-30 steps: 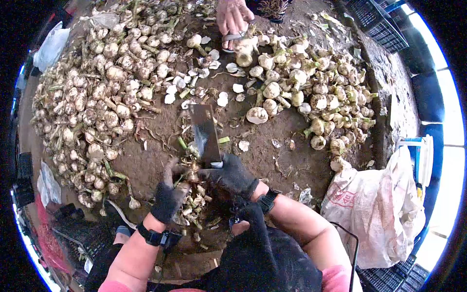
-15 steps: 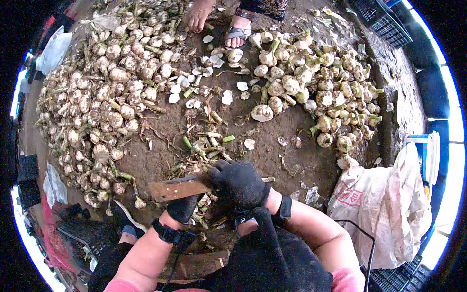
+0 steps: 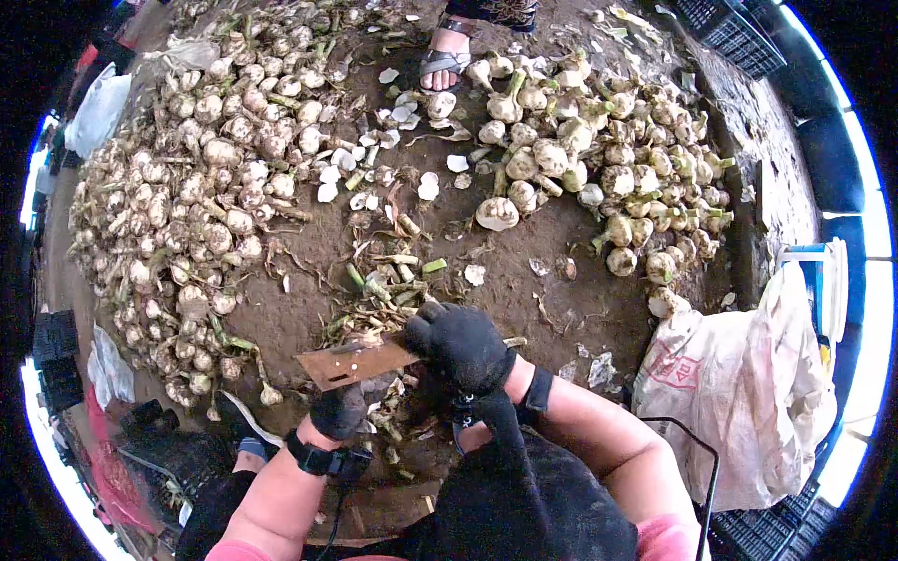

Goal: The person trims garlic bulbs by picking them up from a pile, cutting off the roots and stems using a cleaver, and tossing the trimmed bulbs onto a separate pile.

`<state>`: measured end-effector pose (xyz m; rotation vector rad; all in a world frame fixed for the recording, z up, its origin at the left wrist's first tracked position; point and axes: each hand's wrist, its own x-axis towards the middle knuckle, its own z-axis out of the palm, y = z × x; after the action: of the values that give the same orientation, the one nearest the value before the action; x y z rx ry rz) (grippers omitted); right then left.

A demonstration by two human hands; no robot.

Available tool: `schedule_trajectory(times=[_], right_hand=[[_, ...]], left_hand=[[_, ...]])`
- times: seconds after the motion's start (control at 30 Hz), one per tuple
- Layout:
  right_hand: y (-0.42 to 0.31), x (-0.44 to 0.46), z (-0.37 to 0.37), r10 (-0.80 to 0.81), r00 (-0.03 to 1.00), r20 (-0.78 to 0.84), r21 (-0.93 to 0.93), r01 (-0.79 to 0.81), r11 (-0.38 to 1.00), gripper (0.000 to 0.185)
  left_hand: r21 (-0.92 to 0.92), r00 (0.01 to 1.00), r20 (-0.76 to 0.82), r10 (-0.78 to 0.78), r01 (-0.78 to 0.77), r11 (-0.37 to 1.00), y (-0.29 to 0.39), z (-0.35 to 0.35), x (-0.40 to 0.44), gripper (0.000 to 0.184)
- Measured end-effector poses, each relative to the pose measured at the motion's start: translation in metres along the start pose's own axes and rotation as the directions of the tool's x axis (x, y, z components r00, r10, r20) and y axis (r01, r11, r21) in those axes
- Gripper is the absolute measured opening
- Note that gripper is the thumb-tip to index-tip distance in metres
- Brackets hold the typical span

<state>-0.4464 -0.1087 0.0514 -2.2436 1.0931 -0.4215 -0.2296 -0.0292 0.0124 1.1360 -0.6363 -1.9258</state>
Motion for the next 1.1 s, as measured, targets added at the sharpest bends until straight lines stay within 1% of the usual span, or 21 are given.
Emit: schedule_trajectory(times=[0.03, 0.13, 0.2, 0.23, 0.27, 0.33, 0.37, 0.4, 0.43, 0.47, 0.5, 0.6, 0.67, 0.73, 0.77, 0.83, 0.87, 0.93, 0.97, 1.07, 1.1], right_hand=[[0.021, -0.003, 0.008, 0.125, 0.992, -0.009, -0.031, -0.125, 0.992, 0.019], [0.055, -0.013, -0.013, 0.367, 0.924, -0.111, -0.016, -0.371, 0.929, 0.013], [0.033, -0.009, -0.020, 0.347, 0.930, -0.118, 0.415, -0.271, 0.868, 0.014], [0.023, -0.006, -0.007, 0.338, 0.938, -0.076, 0.619, -0.221, 0.754, 0.017], [0.014, -0.002, 0.007, 0.322, 0.946, -0.029, 0.790, -0.176, 0.587, 0.021], [-0.019, 0.013, -0.015, 0.362, 0.914, 0.184, 0.822, -0.346, 0.453, 0.019], [-0.010, 0.011, -0.004, 0.357, 0.914, 0.194, 0.827, -0.348, 0.442, 0.022], [-0.008, 0.011, 0.000, 0.353, 0.916, 0.190, 0.830, -0.342, 0.441, 0.022], [-0.008, 0.009, 0.002, 0.349, 0.928, 0.130, 0.839, -0.290, 0.460, 0.024], [-0.009, 0.009, 0.004, 0.343, 0.937, 0.068, 0.844, -0.238, 0.482, 0.025], [-0.013, 0.011, 0.008, 0.301, 0.952, -0.049, 0.795, -0.145, 0.588, 0.025], [-0.013, 0.008, 0.012, 0.272, 0.962, -0.009, 0.804, -0.155, 0.574, 0.023], [-0.011, 0.006, 0.012, 0.277, 0.960, -0.048, 0.761, -0.145, 0.633, 0.021], [-0.008, 0.005, 0.009, 0.269, 0.955, -0.129, 0.654, -0.122, 0.746, 0.016], [-0.006, 0.003, 0.011, 0.266, 0.955, -0.131, 0.652, -0.120, 0.749, 0.016], [-0.006, 0.001, 0.016, 0.382, 0.924, 0.006, 0.811, -0.228, 0.539, 0.013], [-0.005, 0.001, 0.011, 0.381, 0.925, 0.006, 0.810, -0.228, 0.540, 0.013], [-0.005, 0.009, -0.010, 0.456, 0.889, 0.042, 0.468, -0.421, 0.777, 0.014], [0.001, 0.009, -0.005, 0.342, 0.936, -0.086, 0.432, -0.274, 0.859, 0.018], [0.013, 0.005, -0.004, 0.189, 0.981, 0.050, 0.327, -0.194, 0.925, 0.020], [0.019, -0.001, -0.001, 0.294, 0.940, 0.170, 0.395, -0.339, 0.854, 0.020]], left_hand=[[-0.416, 0.942, 0.303, -0.142, 0.266, 0.870, -0.002, -0.006, 0.006, 0.029], [-0.095, 0.992, 0.105, -0.065, 0.075, 0.993, 0.040, 0.032, -0.015, 0.032], [0.392, 0.998, -0.034, -0.051, 0.061, 0.918, 0.048, 0.036, 0.002, 0.031], [0.328, 0.998, -0.015, -0.067, 0.068, 0.942, 0.043, 0.030, 0.010, 0.032], [0.437, 0.995, 0.077, 0.060, -0.088, 0.895, 0.049, 0.035, 0.020, 0.035], [0.272, 0.989, 0.145, 0.037, -0.076, 0.959, 0.036, 0.029, 0.031, 0.040], [0.283, 0.997, 0.030, -0.066, 0.055, 0.958, 0.036, 0.027, 0.029, 0.046], [0.289, 0.998, 0.028, -0.064, 0.053, 0.956, 0.043, 0.028, 0.026, 0.046], [0.800, 0.970, 0.042, 0.239, -0.176, 0.574, 0.048, 0.030, 0.021, 0.049], [0.973, 0.862, 0.230, 0.452, -0.217, -0.081, 0.053, 0.031, 0.019, 0.053], [0.973, 0.859, 0.229, 0.457, -0.215, -0.083, 0.056, 0.032, 0.019, 0.053], [0.987, 0.989, -0.137, 0.064, 0.131, 0.090, 0.056, 0.035, 0.017, 0.062], [0.982, 0.993, -0.093, 0.071, 0.080, 0.169, 0.049, 0.033, 0.018, 0.058], [0.571, 0.979, 0.032, 0.203, -0.184, 0.800, 0.045, 0.039, 0.021, 0.050], [0.563, 0.978, 0.010, 0.209, -0.178, 0.807, 0.045, 0.040, 0.021, 0.045], [0.604, 0.974, 0.039, 0.221, -0.199, 0.772, 0.027, 0.018, 0.027, 0.046], [0.643, 0.972, 0.067, 0.226, -0.215, 0.735, 0.013, 0.007, 0.030, 0.046], [0.619, 0.968, 0.008, 0.252, -0.202, 0.759, 0.018, 0.016, 0.030, 0.050], [0.650, 0.967, 0.052, 0.251, -0.223, 0.726, 0.024, 0.017, 0.023, 0.051], [0.662, 0.955, 0.073, 0.287, -0.262, 0.702, 0.032, 0.022, 0.018, 0.048], [0.489, 0.966, 0.071, 0.248, -0.251, 0.836, 0.043, 0.027, 0.012, 0.047]])
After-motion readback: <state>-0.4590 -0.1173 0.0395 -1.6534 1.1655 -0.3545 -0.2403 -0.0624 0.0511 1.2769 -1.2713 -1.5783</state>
